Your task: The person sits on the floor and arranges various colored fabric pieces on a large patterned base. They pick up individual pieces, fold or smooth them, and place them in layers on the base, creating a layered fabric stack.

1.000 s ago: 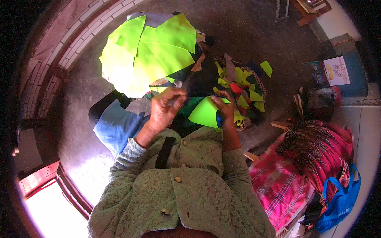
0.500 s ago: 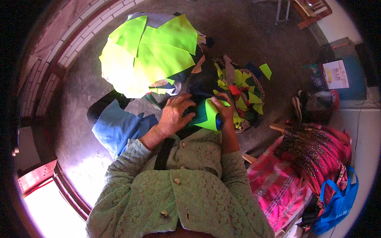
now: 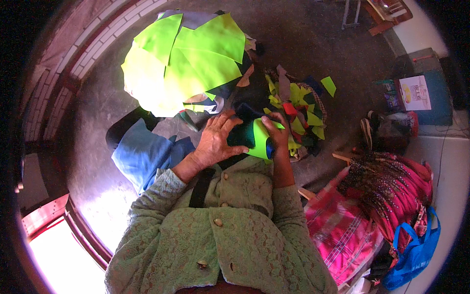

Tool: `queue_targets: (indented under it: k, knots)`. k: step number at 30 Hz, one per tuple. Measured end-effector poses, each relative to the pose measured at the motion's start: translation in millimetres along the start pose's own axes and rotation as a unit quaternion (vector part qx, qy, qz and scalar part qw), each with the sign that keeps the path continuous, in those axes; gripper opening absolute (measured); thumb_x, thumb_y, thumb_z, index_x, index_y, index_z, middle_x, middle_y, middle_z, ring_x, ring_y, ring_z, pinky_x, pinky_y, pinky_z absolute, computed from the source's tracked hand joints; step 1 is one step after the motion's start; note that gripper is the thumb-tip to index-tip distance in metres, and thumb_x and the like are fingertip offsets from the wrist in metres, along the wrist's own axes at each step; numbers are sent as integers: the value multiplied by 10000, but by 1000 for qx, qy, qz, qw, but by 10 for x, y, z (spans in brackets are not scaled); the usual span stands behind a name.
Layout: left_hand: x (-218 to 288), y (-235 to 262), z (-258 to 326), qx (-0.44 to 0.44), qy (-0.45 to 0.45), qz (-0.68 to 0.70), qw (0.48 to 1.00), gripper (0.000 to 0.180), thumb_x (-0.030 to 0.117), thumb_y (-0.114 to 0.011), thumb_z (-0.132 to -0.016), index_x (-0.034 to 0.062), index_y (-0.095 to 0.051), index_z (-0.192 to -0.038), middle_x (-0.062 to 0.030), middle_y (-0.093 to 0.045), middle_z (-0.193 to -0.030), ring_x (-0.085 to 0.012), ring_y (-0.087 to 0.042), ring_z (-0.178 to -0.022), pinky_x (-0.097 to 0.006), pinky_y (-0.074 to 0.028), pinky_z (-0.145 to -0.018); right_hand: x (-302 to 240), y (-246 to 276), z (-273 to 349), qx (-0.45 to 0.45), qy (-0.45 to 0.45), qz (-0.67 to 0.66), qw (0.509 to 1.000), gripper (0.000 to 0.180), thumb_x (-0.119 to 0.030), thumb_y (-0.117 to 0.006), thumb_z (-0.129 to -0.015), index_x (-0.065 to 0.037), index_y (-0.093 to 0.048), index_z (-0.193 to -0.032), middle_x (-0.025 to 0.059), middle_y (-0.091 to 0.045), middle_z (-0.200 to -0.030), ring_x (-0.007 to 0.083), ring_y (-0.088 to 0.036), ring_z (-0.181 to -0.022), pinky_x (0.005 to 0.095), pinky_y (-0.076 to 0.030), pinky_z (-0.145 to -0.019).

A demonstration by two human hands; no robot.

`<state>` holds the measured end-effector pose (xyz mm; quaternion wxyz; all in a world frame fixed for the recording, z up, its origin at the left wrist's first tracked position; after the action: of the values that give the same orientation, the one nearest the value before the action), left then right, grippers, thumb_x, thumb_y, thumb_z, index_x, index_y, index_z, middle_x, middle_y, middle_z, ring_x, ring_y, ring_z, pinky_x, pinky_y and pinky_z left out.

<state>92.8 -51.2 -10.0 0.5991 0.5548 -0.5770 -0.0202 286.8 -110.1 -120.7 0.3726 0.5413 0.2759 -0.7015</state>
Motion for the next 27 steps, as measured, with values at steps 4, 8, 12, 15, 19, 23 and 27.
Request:
queue_targets:
  k: [4, 8, 12, 15, 19, 23, 27]
  knots:
    - [-95, -54, 20, -27, 39, -1, 999, 732, 399, -822, -566, 77, -537, -1159, -161, -474, -1248, -354, -471, -1144, -431, -372, -958, -33, -16, 27, 9, -3, -3, 1000, 272, -245, -727, -770, -62, -585, -912, 7, -581, -837, 107, -532, -739, 253, -432, -656]
    - [80, -6, -2, -3, -24, -43, 999, 738, 359, -832, -542, 80, -537, -1159, -144, -483, -1237, -345, -485, -1119, -435, -372, -951, -104, -39, 49, 19, 2, -9, 1000, 286, -246, -734, -765, -53, -584, -911, 11, -582, -836, 109, -537, -742, 254, -434, -659]
    - [-31, -68, 18, -6, -8, -26, 1000, 610, 273, -802, -598, 75, -559, -1122, -135, -544, -1163, -319, -541, -1050, -436, -406, -913, -78, -13, 52, 28, 4, -9, 1000, 293, -249, -739, -762, -49, -586, -910, 13, -585, -839, 110, -541, -740, 254, -436, -659]
    - [-384, -179, 77, -3, 51, 45, 998, 434, 187, -746, -695, 61, -581, -1076, -130, -611, -1025, -275, -613, -914, -386, -480, -796, -49, -6, 44, 23, 9, -11, 1000, 298, -257, -742, -760, -50, -590, -911, 15, -590, -842, 113, -545, -734, 256, -438, -656]
    - [-856, -82, 172, 83, 236, 202, 947, 270, 155, -664, -781, 37, -581, -1009, -176, -637, -989, -299, -648, -815, -382, -506, -689, -99, -16, 55, 26, 2, 4, 1000, 302, -260, -745, -756, -51, -594, -913, 18, -595, -845, 117, -548, -728, 257, -440, -651]
    - [-684, 162, 186, 168, 180, 69, 967, 320, 102, -675, -754, 57, -531, -1037, -141, -624, -904, -281, -632, -793, -368, -499, -666, -69, -13, 45, 26, -7, -4, 1000, 310, -270, -743, -755, -50, -593, -914, 15, -592, -841, 114, -546, -734, 259, -440, -654]
    - [-250, 280, 81, 171, 87, 42, 980, 253, 85, -703, -719, 74, -526, -900, -114, -581, -810, -286, -614, -749, -363, -486, -624, -30, 16, 37, 21, -5, -5, 1000, 304, -266, -738, -758, -50, -592, -914, 10, -587, -838, 111, -540, -746, 254, -437, -662]
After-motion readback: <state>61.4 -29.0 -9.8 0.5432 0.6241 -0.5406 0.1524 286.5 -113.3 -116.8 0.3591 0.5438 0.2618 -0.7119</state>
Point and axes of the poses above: each hand's wrist, its own z-axis away from the middle knuckle, its own y-axis out of the back of the hand, x = y × z, the point moved 10 cm from there along -z, towards the middle knuckle
